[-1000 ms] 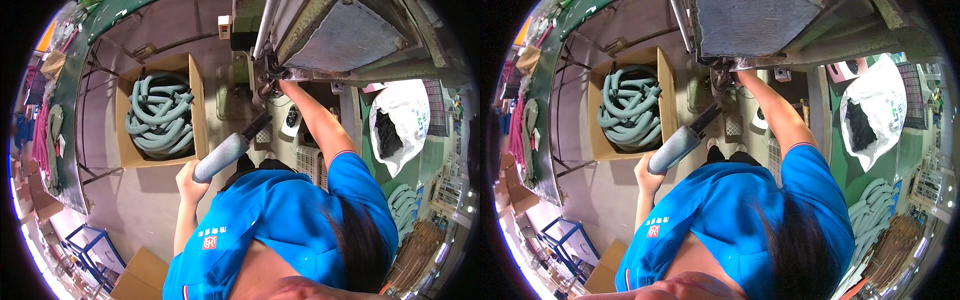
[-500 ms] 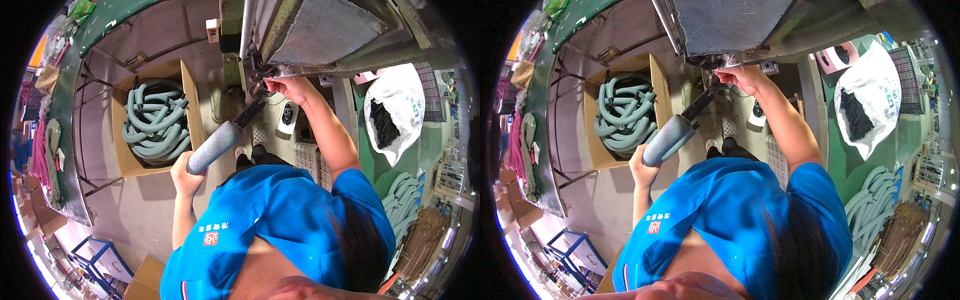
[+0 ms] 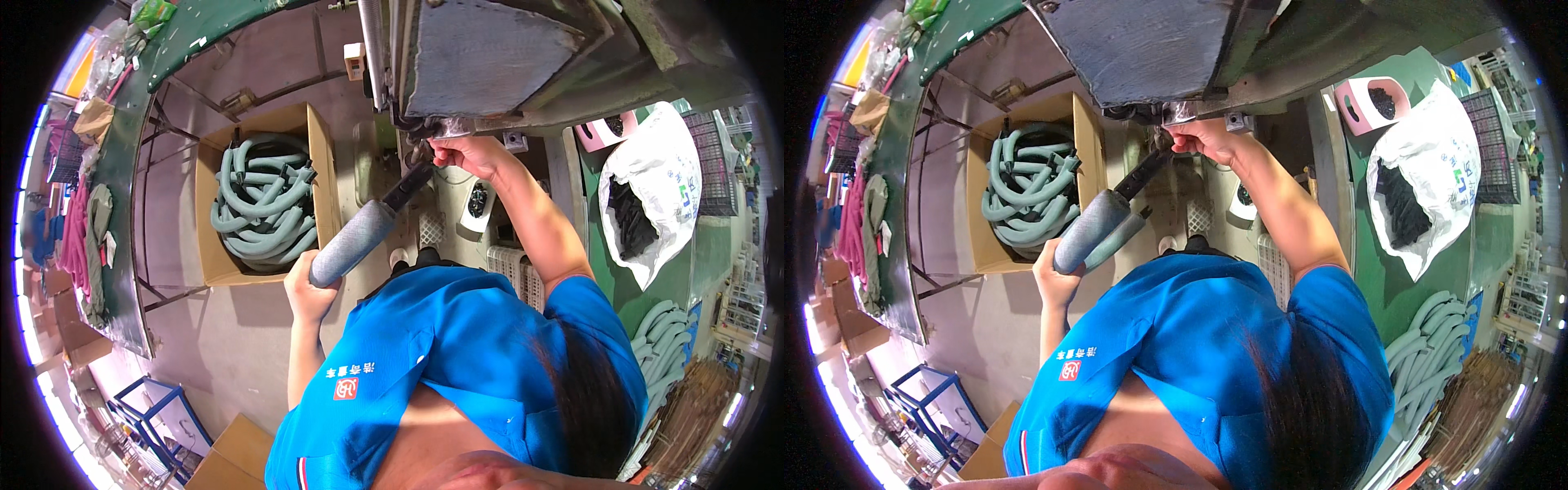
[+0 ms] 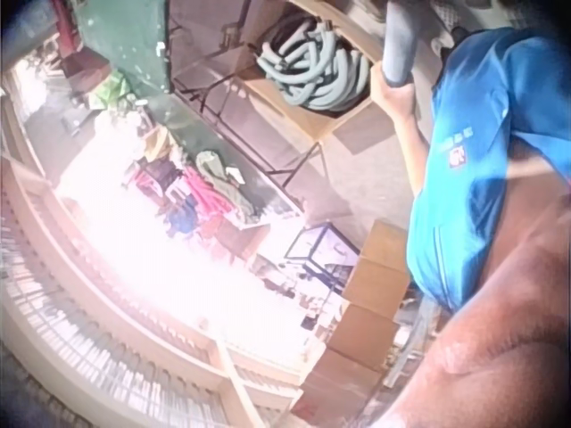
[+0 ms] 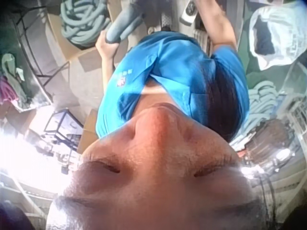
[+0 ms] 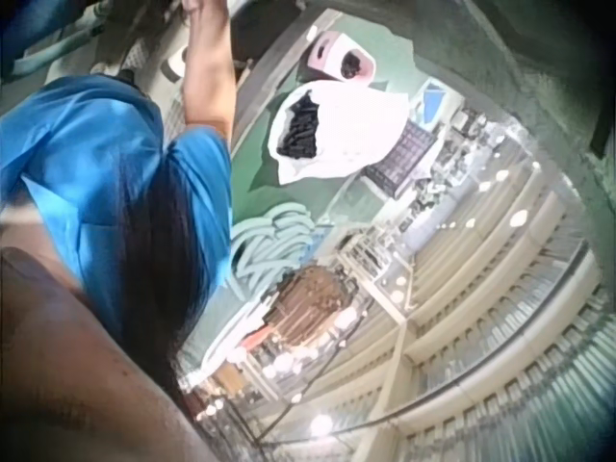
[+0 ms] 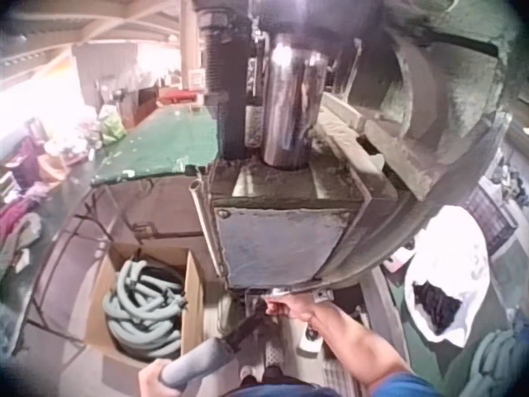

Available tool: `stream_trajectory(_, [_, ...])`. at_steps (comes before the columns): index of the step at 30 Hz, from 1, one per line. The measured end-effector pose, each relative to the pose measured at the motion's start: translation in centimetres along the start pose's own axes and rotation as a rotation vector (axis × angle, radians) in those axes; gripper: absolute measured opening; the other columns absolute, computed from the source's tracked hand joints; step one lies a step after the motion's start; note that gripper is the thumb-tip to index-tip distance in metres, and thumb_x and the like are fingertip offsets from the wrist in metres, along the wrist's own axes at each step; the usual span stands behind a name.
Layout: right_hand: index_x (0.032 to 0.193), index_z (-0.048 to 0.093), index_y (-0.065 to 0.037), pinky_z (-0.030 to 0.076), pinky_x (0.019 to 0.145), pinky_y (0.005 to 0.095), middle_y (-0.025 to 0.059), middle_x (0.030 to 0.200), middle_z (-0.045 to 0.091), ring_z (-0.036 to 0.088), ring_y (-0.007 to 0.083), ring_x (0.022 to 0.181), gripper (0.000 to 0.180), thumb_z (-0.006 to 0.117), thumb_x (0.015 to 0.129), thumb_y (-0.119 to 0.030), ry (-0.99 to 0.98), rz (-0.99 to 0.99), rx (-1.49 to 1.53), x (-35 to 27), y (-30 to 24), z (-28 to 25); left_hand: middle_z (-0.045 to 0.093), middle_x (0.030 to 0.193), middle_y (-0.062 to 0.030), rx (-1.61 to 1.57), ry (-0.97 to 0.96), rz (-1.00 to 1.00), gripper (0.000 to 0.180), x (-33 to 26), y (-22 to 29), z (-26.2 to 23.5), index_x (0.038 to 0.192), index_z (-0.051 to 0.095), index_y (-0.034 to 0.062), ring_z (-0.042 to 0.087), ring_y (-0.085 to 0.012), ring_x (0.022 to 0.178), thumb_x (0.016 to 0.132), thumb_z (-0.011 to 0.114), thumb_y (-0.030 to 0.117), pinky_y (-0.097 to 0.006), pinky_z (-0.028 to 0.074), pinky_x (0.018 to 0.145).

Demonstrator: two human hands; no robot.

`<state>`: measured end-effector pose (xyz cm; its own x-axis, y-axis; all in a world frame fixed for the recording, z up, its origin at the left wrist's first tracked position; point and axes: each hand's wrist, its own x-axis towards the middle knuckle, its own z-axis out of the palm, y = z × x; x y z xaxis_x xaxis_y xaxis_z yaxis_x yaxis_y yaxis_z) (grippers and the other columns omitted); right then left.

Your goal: The person repeatedly picks up gray foam tubes and black plastic connectors, then inserts the connectors into the tube ends using a machine press. The person handles the parts one at a time and places the assembled units into a cardboard box.

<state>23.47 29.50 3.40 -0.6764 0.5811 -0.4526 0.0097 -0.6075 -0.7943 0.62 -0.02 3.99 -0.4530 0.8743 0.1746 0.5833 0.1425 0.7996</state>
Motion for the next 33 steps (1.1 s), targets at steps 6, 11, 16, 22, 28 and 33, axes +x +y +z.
stream_trajectory(6, [0.088,0.063,-0.004,0.052,0.063,0.0264,0.0038,0.075,0.062,0.057,0.0116,0.063,0.007,0.065,0.087,-0.012,0.134,-0.218,0.143,0.0,1.7,-3.3,0.061,0.074,-0.0132,0.005,0.001,0.036,0.029,0.9,1.3,1.1,0.087,0.061,0.0039,0.062,-0.0294,0.069,0.060,0.072,0.006,-0.032,0.049,0.067])
stream_trajectory(11, [0.101,0.060,-0.004,0.050,0.066,0.0265,0.0073,0.094,0.064,0.060,0.0151,0.082,0.012,0.059,0.090,-0.009,0.088,-0.377,0.203,-1.7,1.5,-0.3,0.062,0.075,-0.0138,0.000,-0.007,0.049,0.028,2.0,1.7,2.1,0.086,0.061,0.0042,0.062,-0.0308,0.069,0.061,0.073,0.006,-0.033,0.049,0.066])
stream_trajectory(16, [0.097,0.060,-0.010,0.043,0.064,0.0272,0.0070,0.099,0.065,0.062,0.0154,0.076,0.008,0.055,0.093,-0.014,0.290,-0.274,0.294,1.2,3.7,0.1,0.062,0.075,-0.0141,0.099,-0.051,0.171,0.029,3.2,3.0,2.9,0.086,0.061,0.0046,0.062,-0.0333,0.070,0.060,0.074,0.007,-0.036,0.049,0.065])
stream_trajectory(22, [0.097,0.057,-0.012,0.043,0.062,0.0272,0.0023,0.090,0.063,0.060,0.0138,0.073,0.010,0.056,0.092,-0.020,0.397,-0.318,0.197,5.1,4.4,-2.3,0.060,0.072,-0.0132,0.112,-0.009,0.298,0.024,6.9,1.6,4.0,0.083,0.060,0.0060,0.061,-0.0333,0.066,0.063,0.073,0.011,-0.037,0.048,0.062])
stream_trajectory(28, [0.097,0.057,-0.011,0.043,0.060,0.0267,0.0026,0.089,0.064,0.060,0.0136,0.072,0.010,0.056,0.092,-0.019,0.438,-0.378,0.029,7.3,1.5,-3.1,0.060,0.076,-0.0109,0.207,0.056,0.484,0.029,9.4,-0.8,5.2,0.088,0.059,0.0057,0.060,-0.0305,0.069,0.063,0.073,0.014,-0.037,0.048,0.062])
stream_trajectory(33, [0.097,0.056,-0.011,0.043,0.059,0.0262,0.0028,0.088,0.064,0.060,0.0134,0.071,0.010,0.056,0.092,-0.019,0.454,-0.393,-0.032,7.9,0.6,-3.3,0.059,0.075,-0.0112,0.203,0.086,0.481,0.027,10.6,-1.1,5.6,0.087,0.060,0.0058,0.060,-0.0309,0.068,0.064,0.072,0.013,-0.037,0.048,0.063])
